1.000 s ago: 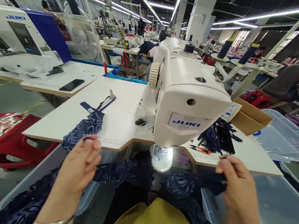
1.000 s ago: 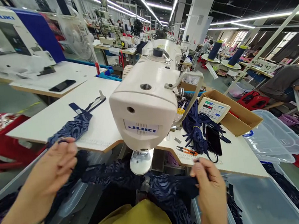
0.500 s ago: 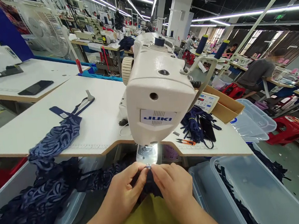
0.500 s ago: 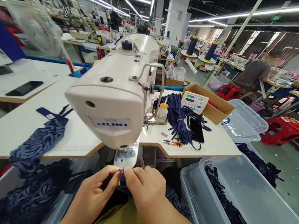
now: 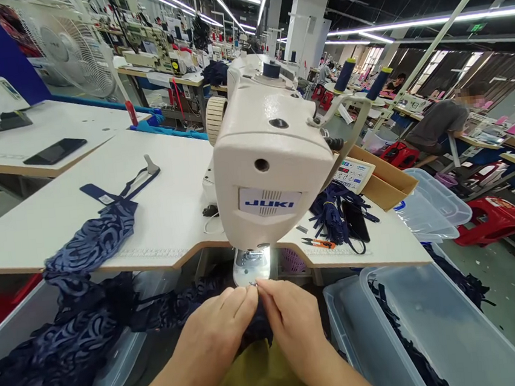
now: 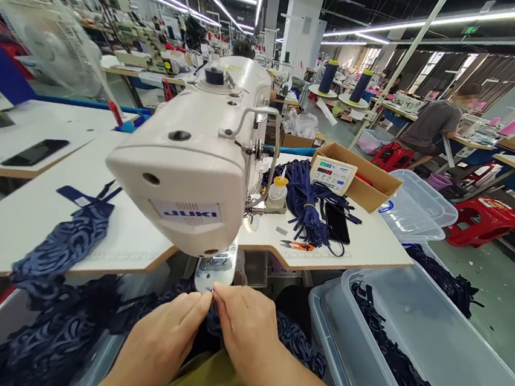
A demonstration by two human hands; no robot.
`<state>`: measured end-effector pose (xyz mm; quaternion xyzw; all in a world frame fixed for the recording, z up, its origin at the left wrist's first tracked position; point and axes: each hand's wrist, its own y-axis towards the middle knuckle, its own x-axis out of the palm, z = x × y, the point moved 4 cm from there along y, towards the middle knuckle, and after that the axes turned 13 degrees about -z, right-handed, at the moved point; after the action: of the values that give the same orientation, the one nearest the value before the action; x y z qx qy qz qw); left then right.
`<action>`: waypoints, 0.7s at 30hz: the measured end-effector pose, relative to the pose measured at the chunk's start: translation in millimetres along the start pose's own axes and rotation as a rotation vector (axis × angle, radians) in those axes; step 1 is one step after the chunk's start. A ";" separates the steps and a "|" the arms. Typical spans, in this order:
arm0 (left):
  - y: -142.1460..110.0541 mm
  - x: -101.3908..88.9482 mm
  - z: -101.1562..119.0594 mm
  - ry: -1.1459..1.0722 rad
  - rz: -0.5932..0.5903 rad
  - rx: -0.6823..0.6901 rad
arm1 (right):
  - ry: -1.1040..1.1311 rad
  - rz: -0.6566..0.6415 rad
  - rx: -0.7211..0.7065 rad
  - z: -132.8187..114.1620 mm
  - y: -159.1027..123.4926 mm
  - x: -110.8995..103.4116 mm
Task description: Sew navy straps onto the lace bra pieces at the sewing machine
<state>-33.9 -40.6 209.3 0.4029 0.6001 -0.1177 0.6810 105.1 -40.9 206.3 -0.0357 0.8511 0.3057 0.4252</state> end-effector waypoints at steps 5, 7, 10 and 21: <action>0.9 4.1 0.6 -0.064 -0.066 0.001 | 0.365 -0.391 0.201 16.1 -3.1 -3.1; 0.9 6.6 1.2 -0.126 -0.092 0.016 | 0.389 -0.456 0.248 20.2 -3.9 -8.1; 2.5 9.8 2.1 -0.227 -0.097 -0.005 | 0.359 -0.417 0.241 22.0 -3.3 -12.6; -4.8 26.6 1.8 -0.442 -0.094 -0.113 | 0.393 -0.214 0.283 31.2 -8.8 -4.0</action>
<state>-29.0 -36.3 182.9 0.3001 0.4602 -0.2011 0.8110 132.3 -31.6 190.9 -0.1245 0.9430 0.1239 0.2826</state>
